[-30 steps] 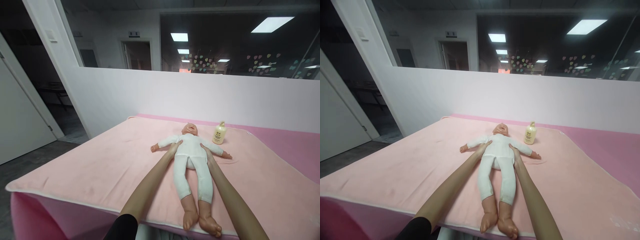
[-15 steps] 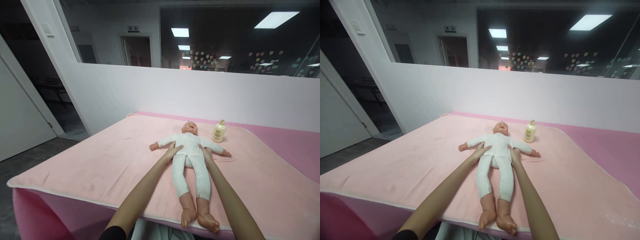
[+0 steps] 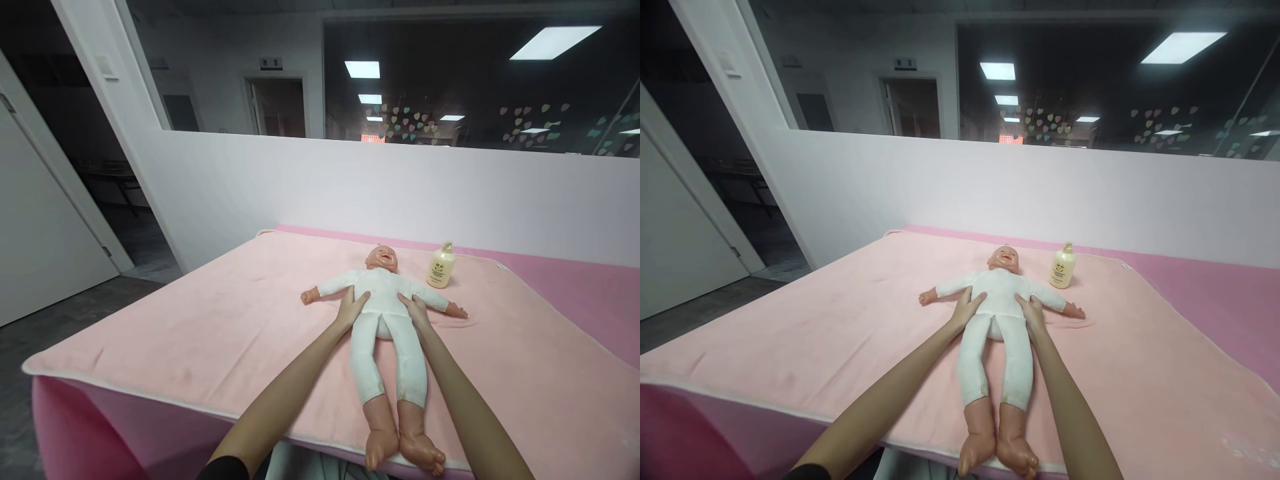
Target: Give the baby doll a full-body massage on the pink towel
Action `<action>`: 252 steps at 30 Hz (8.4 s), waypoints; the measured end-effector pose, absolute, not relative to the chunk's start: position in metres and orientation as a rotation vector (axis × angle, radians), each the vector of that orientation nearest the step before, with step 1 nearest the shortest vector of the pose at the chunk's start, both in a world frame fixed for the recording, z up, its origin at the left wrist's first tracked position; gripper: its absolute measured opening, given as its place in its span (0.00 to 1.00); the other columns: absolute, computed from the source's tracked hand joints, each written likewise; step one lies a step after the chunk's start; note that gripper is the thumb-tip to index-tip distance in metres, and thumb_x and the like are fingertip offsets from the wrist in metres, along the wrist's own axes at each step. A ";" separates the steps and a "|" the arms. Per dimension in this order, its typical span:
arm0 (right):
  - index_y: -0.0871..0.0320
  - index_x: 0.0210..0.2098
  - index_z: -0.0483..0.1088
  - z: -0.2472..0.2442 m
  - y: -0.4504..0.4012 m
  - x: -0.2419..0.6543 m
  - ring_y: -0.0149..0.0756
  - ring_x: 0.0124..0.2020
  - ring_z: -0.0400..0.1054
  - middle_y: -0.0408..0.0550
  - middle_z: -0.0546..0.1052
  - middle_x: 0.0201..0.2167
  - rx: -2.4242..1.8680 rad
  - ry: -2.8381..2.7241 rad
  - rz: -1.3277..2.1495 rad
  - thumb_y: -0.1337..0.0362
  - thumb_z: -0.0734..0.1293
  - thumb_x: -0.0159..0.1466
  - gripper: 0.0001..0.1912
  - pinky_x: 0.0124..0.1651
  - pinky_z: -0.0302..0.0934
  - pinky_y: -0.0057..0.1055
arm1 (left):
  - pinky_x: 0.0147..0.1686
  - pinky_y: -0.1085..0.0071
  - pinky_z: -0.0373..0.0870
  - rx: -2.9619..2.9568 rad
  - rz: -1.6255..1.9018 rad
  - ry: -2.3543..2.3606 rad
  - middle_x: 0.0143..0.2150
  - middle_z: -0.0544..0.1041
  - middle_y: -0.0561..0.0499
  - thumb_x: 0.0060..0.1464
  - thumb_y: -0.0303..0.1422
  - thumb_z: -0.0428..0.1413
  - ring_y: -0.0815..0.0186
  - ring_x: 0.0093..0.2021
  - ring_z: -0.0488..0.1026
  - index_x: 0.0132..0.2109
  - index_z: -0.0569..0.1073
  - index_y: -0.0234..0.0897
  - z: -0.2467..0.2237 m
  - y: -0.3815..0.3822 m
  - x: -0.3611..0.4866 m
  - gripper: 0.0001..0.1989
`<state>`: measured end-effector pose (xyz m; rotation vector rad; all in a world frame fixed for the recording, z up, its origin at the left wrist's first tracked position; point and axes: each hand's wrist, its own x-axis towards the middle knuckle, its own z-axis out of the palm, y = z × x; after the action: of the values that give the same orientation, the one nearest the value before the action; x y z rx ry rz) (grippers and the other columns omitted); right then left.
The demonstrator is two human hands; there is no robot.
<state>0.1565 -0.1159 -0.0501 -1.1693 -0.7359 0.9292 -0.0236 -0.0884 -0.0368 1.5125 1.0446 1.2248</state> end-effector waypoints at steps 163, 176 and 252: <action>0.56 0.14 0.61 -0.012 -0.128 0.172 0.46 0.30 0.68 0.52 0.69 0.17 -2.019 -1.279 0.416 0.52 0.66 0.52 0.18 0.36 0.57 0.36 | 0.41 0.67 0.67 1.247 1.042 0.967 0.43 0.74 0.45 0.42 0.31 0.56 0.59 0.43 0.71 0.41 0.66 0.34 -0.020 -0.094 -0.037 0.16; 0.61 0.50 0.66 0.026 -0.017 0.143 0.46 0.50 0.65 0.57 0.72 0.47 -1.701 -0.963 0.514 0.53 0.65 0.53 0.28 0.50 0.57 0.34 | 0.39 0.58 0.64 2.173 0.791 1.475 0.29 0.75 0.41 0.47 0.40 0.52 0.49 0.36 0.73 0.26 0.68 0.37 -0.006 -0.089 -0.053 0.11; 0.57 0.47 0.70 -0.016 0.020 0.161 0.39 0.58 0.57 0.45 0.69 0.53 -1.053 -1.168 0.812 0.60 0.66 0.51 0.23 0.61 0.51 0.36 | 0.56 0.68 0.59 1.552 1.371 0.824 0.54 0.71 0.44 0.49 0.28 0.52 0.61 0.55 0.66 0.49 0.72 0.32 -0.007 0.031 0.037 0.18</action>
<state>0.1606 0.0201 -0.0157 -1.0534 -1.1679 0.8118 0.0369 0.0308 -0.0067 1.5516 0.8239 1.3714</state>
